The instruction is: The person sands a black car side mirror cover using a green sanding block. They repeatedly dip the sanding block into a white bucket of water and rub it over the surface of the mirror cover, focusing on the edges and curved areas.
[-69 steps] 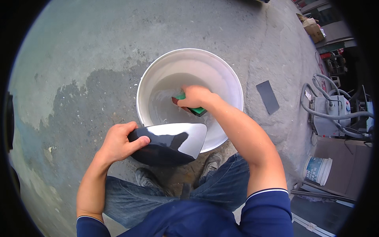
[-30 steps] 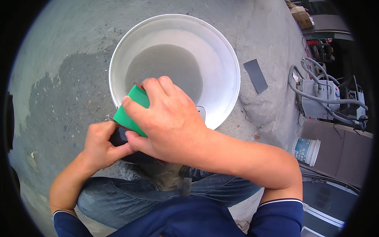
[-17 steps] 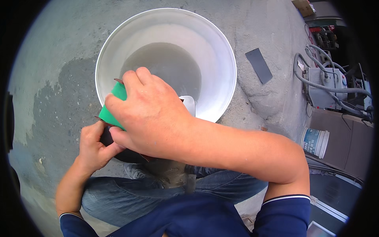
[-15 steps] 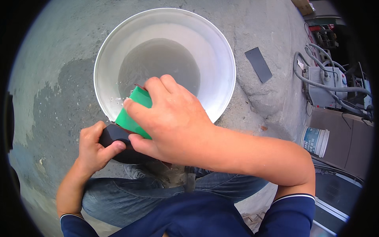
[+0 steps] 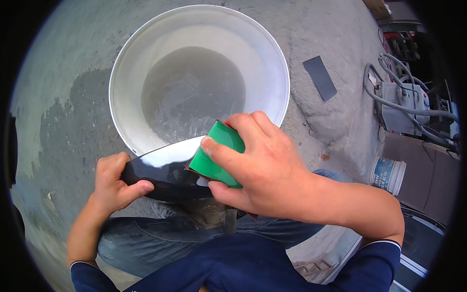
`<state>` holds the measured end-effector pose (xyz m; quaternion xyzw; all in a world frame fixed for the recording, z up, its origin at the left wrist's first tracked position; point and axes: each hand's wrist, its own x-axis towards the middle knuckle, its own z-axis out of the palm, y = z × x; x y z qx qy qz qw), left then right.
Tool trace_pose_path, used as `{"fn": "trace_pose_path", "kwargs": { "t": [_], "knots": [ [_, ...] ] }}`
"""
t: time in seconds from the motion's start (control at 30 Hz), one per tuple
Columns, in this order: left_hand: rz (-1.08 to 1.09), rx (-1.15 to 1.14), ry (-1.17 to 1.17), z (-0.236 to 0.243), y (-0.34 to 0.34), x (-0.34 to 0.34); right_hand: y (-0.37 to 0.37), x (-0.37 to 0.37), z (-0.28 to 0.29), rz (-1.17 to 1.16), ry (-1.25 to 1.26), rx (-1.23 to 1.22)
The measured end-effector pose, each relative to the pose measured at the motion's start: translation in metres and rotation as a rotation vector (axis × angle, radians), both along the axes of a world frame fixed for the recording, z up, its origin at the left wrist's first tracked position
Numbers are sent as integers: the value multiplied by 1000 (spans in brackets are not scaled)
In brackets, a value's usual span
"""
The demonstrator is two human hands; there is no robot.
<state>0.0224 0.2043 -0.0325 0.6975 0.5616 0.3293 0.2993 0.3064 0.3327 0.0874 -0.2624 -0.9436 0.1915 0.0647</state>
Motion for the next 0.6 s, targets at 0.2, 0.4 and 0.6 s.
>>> {"fn": "trace_pose_path", "kwargs": {
  "t": [0.2, 0.4, 0.6],
  "knots": [
    [27, -25, -44, -3, 4, 5, 4, -69, -35, 33, 139, 42],
    [6, -24, -5, 3, 1, 4, -2, 0, -1, 12, -17, -5],
    [2, -49, -15, 3, 1, 2, 5, -59, -35, -7, 115, 12]
  ]
}}
